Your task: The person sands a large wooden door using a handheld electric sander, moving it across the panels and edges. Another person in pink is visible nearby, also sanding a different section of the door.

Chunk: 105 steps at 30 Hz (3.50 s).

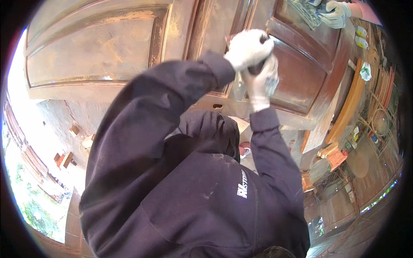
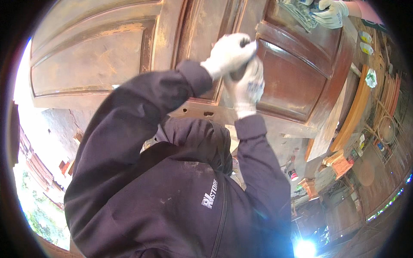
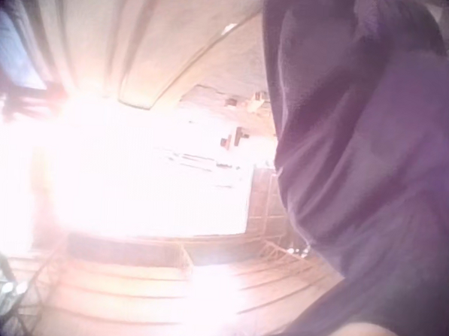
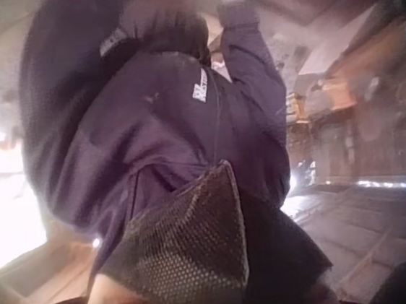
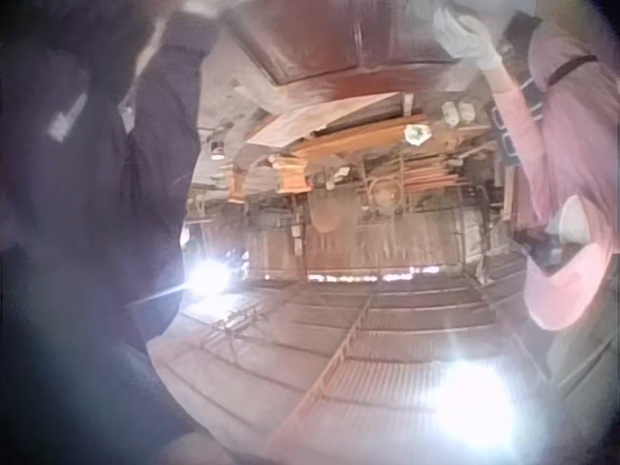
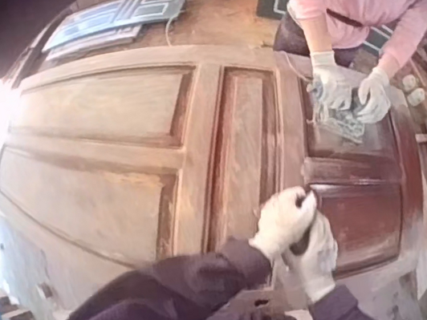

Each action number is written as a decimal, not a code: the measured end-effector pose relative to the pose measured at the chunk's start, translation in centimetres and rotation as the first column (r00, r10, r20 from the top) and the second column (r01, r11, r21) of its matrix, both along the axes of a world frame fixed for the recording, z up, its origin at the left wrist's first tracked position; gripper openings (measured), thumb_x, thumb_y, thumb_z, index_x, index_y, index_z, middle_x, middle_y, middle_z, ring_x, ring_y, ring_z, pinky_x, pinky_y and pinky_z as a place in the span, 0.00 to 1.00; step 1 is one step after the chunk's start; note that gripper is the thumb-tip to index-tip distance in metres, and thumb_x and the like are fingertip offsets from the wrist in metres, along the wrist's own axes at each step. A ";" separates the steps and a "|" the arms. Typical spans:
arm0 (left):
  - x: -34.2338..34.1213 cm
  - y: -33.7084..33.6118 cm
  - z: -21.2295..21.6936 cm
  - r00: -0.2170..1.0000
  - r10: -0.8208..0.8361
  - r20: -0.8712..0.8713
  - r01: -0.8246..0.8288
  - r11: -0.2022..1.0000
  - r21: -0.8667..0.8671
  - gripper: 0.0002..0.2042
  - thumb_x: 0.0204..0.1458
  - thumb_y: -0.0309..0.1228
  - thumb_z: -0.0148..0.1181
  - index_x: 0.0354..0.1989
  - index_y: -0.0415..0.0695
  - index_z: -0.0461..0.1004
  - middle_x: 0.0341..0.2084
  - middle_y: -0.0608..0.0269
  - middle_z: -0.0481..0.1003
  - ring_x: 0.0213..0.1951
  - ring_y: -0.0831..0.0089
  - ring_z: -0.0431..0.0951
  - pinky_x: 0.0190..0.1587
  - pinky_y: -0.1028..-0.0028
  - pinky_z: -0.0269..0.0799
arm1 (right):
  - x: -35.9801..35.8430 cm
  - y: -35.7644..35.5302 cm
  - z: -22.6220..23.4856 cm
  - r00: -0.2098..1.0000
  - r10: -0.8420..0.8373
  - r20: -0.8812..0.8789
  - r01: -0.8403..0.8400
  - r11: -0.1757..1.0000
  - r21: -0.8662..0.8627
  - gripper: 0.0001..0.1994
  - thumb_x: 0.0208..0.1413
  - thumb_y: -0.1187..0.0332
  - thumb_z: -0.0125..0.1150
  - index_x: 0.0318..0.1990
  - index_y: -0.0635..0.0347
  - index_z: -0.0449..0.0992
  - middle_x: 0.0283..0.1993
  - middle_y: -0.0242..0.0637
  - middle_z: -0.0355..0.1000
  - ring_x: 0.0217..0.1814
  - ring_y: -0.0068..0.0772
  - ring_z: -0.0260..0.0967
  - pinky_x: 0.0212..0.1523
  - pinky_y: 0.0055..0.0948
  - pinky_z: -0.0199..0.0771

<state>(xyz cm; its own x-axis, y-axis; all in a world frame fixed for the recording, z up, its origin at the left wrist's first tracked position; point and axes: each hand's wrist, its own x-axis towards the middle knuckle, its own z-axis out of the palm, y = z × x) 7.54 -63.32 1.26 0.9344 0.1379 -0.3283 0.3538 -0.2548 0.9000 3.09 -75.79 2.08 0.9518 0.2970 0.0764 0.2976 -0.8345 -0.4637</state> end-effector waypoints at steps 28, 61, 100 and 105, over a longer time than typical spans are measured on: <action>8.7 -2.4 -1.1 0.972 0.184 0.145 -0.165 0.977 -0.134 0.19 0.55 0.47 0.54 0.35 0.45 0.83 0.31 0.49 0.82 0.38 0.51 0.83 0.48 0.60 0.77 | 10.3 -2.1 -0.1 0.955 0.150 0.256 -0.136 0.988 -0.074 0.40 0.42 0.50 0.77 0.58 0.63 0.67 0.52 0.50 0.72 0.56 0.51 0.72 0.53 0.48 0.74; -2.4 -41.1 -0.8 0.808 0.588 0.032 -0.588 0.809 0.000 0.13 0.62 0.42 0.51 0.34 0.47 0.76 0.32 0.51 0.79 0.38 0.50 0.79 0.43 0.55 0.73 | 6.6 -39.8 2.6 0.858 0.448 -0.251 -0.459 0.888 0.018 0.36 0.39 0.61 0.77 0.60 0.54 0.70 0.56 0.45 0.73 0.58 0.50 0.72 0.59 0.42 0.72; -3.9 -50.5 1.9 0.977 0.214 -0.004 -0.202 0.931 0.304 0.37 0.56 0.37 0.54 0.71 0.30 0.52 0.52 0.38 0.72 0.49 0.48 0.77 0.49 0.53 0.74 | 16.6 -39.7 4.9 0.933 0.159 -0.323 -0.291 0.861 -0.417 0.47 0.53 0.33 0.59 0.67 0.64 0.54 0.52 0.68 0.73 0.55 0.70 0.72 0.58 0.54 0.70; -6.5 -42.3 -0.6 0.989 0.118 0.090 -0.146 0.895 0.421 0.30 0.51 0.31 0.58 0.65 0.36 0.61 0.43 0.44 0.80 0.43 0.49 0.82 0.44 0.54 0.77 | 12.9 -35.9 6.1 0.930 0.100 -0.354 -0.301 0.759 -0.577 0.48 0.53 0.30 0.57 0.65 0.66 0.58 0.59 0.64 0.69 0.60 0.67 0.69 0.61 0.53 0.69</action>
